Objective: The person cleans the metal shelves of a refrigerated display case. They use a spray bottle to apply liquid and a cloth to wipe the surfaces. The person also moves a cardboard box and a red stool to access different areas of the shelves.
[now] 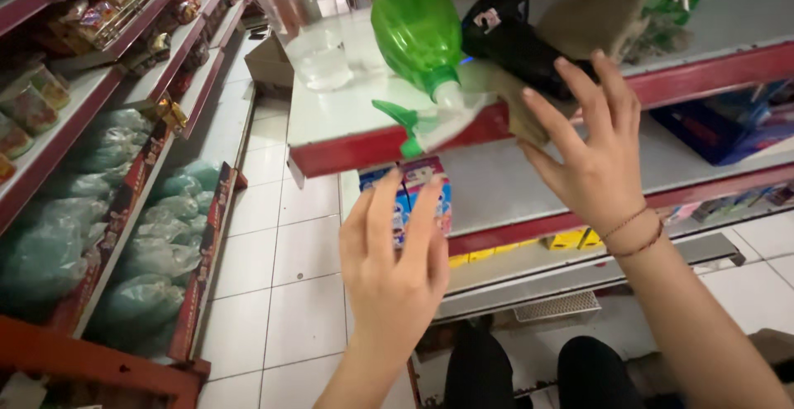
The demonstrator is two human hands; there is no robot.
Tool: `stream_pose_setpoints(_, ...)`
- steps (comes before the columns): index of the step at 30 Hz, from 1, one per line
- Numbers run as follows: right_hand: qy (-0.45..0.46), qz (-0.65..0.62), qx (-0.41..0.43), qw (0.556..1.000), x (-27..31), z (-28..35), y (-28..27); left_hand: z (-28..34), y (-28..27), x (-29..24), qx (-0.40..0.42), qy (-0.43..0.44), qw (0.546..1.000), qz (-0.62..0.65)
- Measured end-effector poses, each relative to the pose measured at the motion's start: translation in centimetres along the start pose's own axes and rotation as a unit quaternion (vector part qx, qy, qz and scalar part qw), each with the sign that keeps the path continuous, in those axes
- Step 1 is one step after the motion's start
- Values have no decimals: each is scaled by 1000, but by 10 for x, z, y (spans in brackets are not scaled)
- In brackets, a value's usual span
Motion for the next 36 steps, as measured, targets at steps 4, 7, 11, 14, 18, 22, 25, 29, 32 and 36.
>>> stream_pose_setpoints(4, -5, 20, -2, 1000, -9, -16, 8, -31, 24, 14, 67, -28, 997, 38)
stream_pose_setpoints(7, 51, -15, -2, 999, -18, -23, 4, -35, 43, 23, 107, -53, 992, 42)
stream_pose_setpoints(11, 60, -24, -23, 998, -19, -41, -1, -36, 61, 32, 110, -64, 991, 49)
stream_pose_setpoints(14, 87, -63, -39, 993, -9, -40, 2, -38, 65, 32, 68, -13, 997, 21)
stream_pose_setpoints(18, 132, -92, -102, 982, -1, -29, 12, -42, 69, 36, 52, -10, 998, 43)
stream_pose_setpoints(22, 126, -89, -142, 978, -3, -14, 8, -38, 62, 41, -5, -4, 996, 92)
stream_pose_setpoints(25, 96, -71, -135, 984, -5, 0, -5, -29, 47, 42, -26, -15, 992, 124)
stream_pose_setpoints(29, 73, -115, -163, 977, -7, 19, -29, -24, 9, 34, -37, -29, 986, 162)
stream_pose_setpoints(32, 84, -184, -193, 960, -15, 27, -46, -25, -19, 27, -50, -15, 971, 234)
stream_pose_setpoints(36, 127, -252, -187, 941, -29, 31, -58, -18, -37, 23, -18, -79, 966, 244)
Point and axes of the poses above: each hand's wrist, its own z-axis away from the middle knuckle, its own y-axis out of the palm, x = y × z, the point moved 3 cm from there along -z, towards the middle knuckle, and after that the axes turned 10 degrees about -x, right-handed, at the moved point
